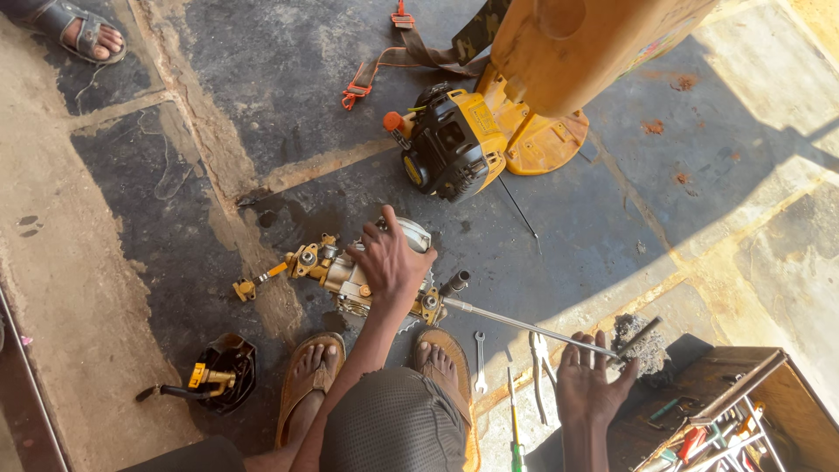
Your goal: The person is sitting on the floor and using a T-handle wrench to loosen and remove bolts from a mechanical part. They then remove a small component from the part and place it on the floor.
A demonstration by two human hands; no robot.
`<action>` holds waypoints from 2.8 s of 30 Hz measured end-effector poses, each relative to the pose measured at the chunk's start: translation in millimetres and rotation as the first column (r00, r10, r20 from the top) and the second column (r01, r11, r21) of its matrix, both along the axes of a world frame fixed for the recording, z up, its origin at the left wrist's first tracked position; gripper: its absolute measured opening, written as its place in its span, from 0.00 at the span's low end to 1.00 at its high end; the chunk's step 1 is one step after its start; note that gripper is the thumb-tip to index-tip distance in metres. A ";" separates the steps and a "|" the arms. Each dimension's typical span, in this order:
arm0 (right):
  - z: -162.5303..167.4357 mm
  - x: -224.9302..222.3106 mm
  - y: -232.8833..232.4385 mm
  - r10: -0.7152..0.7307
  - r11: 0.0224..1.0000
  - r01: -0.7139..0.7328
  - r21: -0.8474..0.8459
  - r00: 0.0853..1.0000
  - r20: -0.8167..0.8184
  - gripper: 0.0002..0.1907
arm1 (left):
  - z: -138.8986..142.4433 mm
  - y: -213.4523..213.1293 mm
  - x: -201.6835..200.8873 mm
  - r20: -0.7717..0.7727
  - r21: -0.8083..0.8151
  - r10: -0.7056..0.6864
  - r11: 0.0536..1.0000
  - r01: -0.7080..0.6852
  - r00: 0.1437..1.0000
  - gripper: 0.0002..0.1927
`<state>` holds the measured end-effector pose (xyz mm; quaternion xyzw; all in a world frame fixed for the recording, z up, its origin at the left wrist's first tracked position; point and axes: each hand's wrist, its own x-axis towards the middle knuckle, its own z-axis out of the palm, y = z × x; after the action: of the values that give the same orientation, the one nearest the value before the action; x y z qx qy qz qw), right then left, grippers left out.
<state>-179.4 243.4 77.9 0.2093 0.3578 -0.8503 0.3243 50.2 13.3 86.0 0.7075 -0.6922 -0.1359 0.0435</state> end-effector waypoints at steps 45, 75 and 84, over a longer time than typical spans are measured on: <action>-64.8 -38.1 24.6 0.117 0.990 -0.116 -0.075 0.993 0.007 0.10 | 1.9 2.9 -5.7 0.045 0.011 -0.029 1.000 0.028 0.999 0.61; -15.3 -3.4 19.2 0.101 0.994 -0.102 -0.034 0.994 -0.035 0.25 | 1.5 -0.4 -0.5 0.041 0.071 -0.026 0.997 0.023 0.999 0.60; -72.5 -37.0 17.4 0.157 0.958 -0.143 -0.248 0.987 0.038 0.29 | 3.0 1.6 -3.5 0.022 0.058 -0.023 0.998 0.021 0.999 0.60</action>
<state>-216.4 260.8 5.5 0.1643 0.2556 -0.8544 0.4215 46.7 14.9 89.0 0.7023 -0.6961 -0.1483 0.0134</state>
